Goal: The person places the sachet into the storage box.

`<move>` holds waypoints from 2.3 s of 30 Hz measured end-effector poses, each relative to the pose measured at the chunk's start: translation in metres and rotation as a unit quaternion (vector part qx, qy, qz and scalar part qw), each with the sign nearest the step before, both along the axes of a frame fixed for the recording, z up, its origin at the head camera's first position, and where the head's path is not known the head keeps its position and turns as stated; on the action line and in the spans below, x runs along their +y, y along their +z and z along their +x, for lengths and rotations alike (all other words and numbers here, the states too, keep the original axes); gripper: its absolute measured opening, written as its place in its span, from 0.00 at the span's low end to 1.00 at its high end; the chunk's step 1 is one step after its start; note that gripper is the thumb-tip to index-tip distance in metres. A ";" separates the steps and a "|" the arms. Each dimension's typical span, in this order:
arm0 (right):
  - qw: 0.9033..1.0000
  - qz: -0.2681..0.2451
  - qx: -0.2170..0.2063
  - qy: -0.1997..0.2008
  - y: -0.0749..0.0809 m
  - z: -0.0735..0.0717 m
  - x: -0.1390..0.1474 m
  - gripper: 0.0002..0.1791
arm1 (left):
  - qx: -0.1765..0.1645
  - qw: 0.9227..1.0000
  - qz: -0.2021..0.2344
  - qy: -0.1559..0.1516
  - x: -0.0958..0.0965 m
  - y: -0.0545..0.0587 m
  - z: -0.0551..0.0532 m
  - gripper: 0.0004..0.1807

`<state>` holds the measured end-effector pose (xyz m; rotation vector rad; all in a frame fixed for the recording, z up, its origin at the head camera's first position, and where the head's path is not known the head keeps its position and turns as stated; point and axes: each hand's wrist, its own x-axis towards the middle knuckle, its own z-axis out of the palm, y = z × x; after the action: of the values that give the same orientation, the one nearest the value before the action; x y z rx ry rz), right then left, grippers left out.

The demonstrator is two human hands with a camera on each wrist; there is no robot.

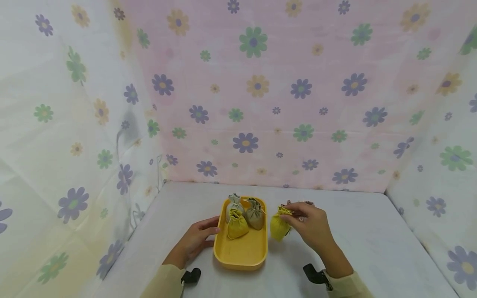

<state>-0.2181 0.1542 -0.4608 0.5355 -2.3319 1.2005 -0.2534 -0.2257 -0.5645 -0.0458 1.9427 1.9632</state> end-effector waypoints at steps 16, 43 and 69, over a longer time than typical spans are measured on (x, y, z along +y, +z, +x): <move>0.998 0.001 -0.046 0.036 0.006 -0.005 -0.028 0.12 | -0.001 1.000 -0.006 -0.021 -0.002 0.001 -0.002 0.34; 0.996 0.021 -0.086 0.031 -0.004 -0.019 -0.055 0.11 | -0.003 1.000 -0.006 -0.025 -0.001 0.003 -0.001 0.35; 0.988 0.043 -0.135 0.063 -0.033 -0.023 -0.062 0.08 | -0.008 1.000 -0.006 -0.020 0.001 0.005 0.001 0.35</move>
<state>-0.2416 0.0917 -0.4935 0.5885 -2.6216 1.3045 -0.2527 -0.2250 -0.5597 -0.0262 1.9295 1.9208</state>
